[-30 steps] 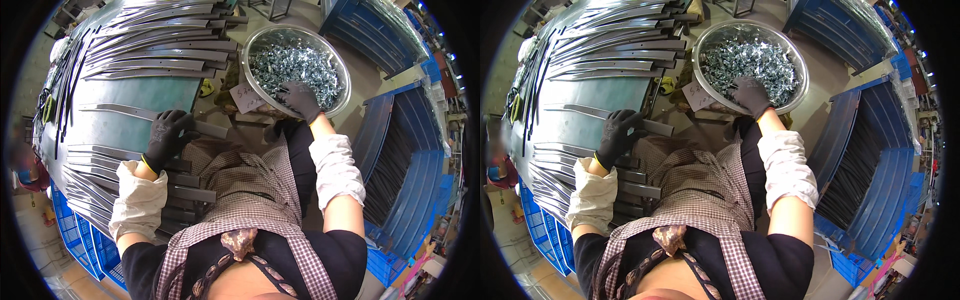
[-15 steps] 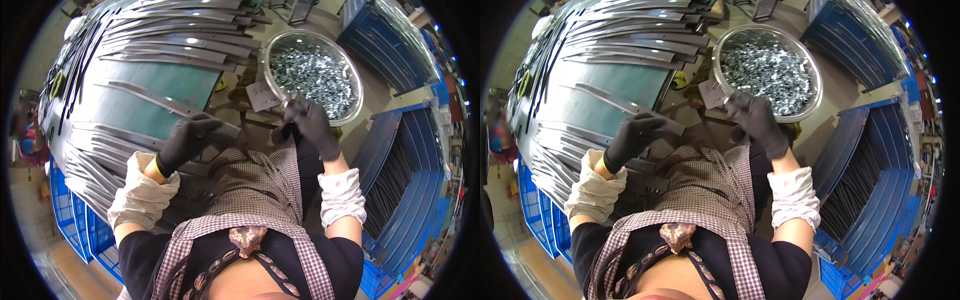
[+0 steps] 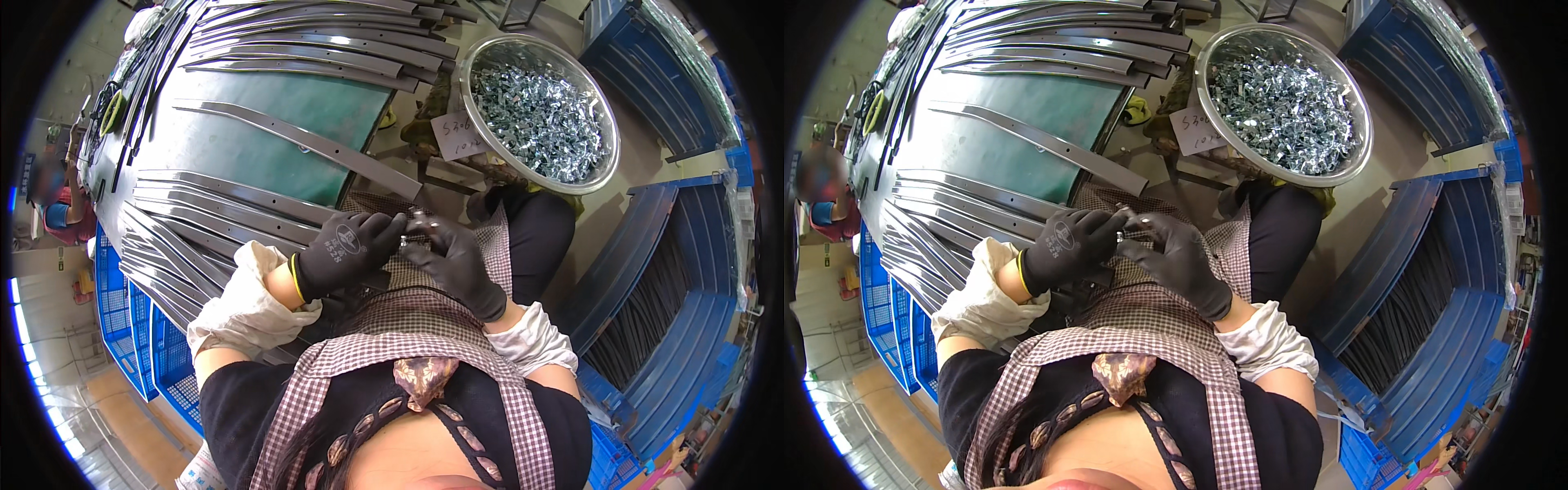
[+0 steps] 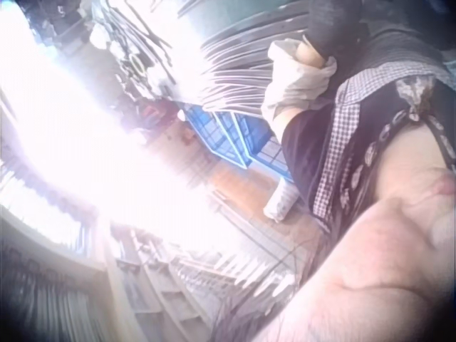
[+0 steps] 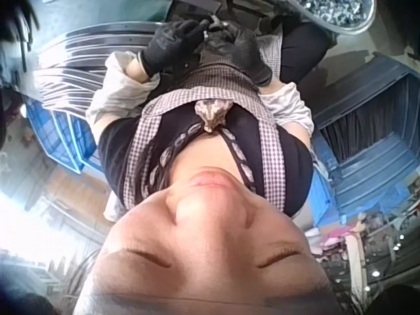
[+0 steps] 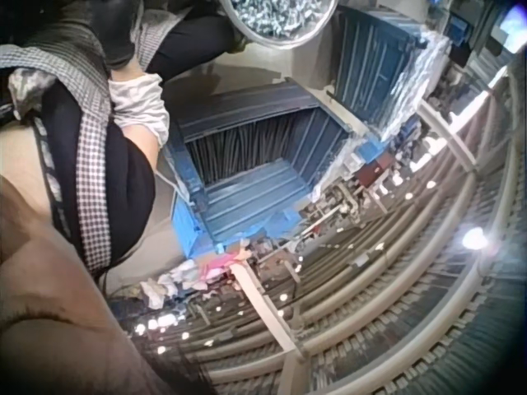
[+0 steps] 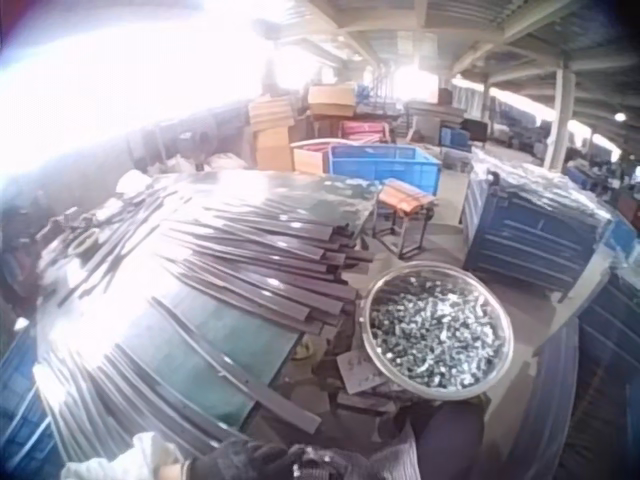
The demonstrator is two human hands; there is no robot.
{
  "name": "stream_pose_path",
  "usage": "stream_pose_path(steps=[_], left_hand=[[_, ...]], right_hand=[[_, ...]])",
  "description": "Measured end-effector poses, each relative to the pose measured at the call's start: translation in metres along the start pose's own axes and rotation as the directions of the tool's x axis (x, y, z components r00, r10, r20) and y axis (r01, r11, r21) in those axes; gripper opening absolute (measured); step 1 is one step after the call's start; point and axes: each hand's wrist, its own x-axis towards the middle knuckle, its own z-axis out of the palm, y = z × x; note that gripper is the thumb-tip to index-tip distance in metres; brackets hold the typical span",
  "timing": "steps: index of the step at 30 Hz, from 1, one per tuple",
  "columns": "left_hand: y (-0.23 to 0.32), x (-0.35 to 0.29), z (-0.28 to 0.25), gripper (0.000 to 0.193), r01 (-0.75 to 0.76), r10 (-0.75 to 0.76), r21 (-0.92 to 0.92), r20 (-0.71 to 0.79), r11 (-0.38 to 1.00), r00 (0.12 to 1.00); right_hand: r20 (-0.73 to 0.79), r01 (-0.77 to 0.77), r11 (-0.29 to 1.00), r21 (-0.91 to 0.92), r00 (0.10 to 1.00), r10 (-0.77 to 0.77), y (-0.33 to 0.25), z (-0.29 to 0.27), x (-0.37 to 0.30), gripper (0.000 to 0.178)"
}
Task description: The person repeatedly picks up long metal strips and small metal fasteners, inserts the fasteners into holes along the strips, and places the assembled strips into a blue crate. The process is continuous and repetitive throughout the clip.
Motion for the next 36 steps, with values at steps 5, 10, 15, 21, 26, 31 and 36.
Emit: stream_pose_path(steps=[5, 10, 15, 21, 26, 31, 36], left_hand=[[-0.004, 0.005, -0.003, 0.065, -0.193, 0.209, 0.211, -0.055, 0.958, 0.976], [-0.015, 0.018, 0.000, 0.056, -0.262, 0.328, 0.313, -0.180, 0.913, 0.927], [-0.014, 0.020, -0.002, 0.057, -0.225, 0.289, 0.350, -0.141, 0.909, 0.947], [-0.019, 0.025, 0.001, 0.053, -0.225, 0.304, 0.364, -0.176, 0.904, 0.936], [-0.025, 0.026, 0.005, 0.051, -0.233, 0.302, 0.323, -0.184, 0.917, 0.935], [-0.052, 0.046, -0.003, 0.054, -0.166, 0.218, 0.204, -0.267, 0.965, 0.939], [-0.097, 0.047, 0.001, 0.054, -0.078, 0.074, -0.040, -0.086, 0.996, 0.994]], right_hand=[[0.040, -0.012, 0.983, -0.184, 0.999, 0.020, -0.016, -0.013, 0.007, 0.051], [0.231, -0.311, 0.925, -0.218, 0.904, 0.359, -0.029, -0.020, 0.015, 0.036], [0.277, -0.411, 0.908, -0.080, 0.866, 0.416, -0.018, -0.026, 0.019, 0.027], [0.189, -0.305, 0.951, -0.049, 0.932, 0.308, -0.012, -0.025, 0.022, 0.023], [0.110, -0.325, 0.940, -0.108, 0.936, 0.336, -0.010, -0.033, 0.022, 0.024], [0.037, -0.008, 0.901, -0.434, 0.999, 0.027, 0.001, -0.045, 0.024, 0.034], [0.162, 0.226, 0.367, -0.903, 0.967, -0.197, -0.013, -0.053, 0.035, 0.039]])
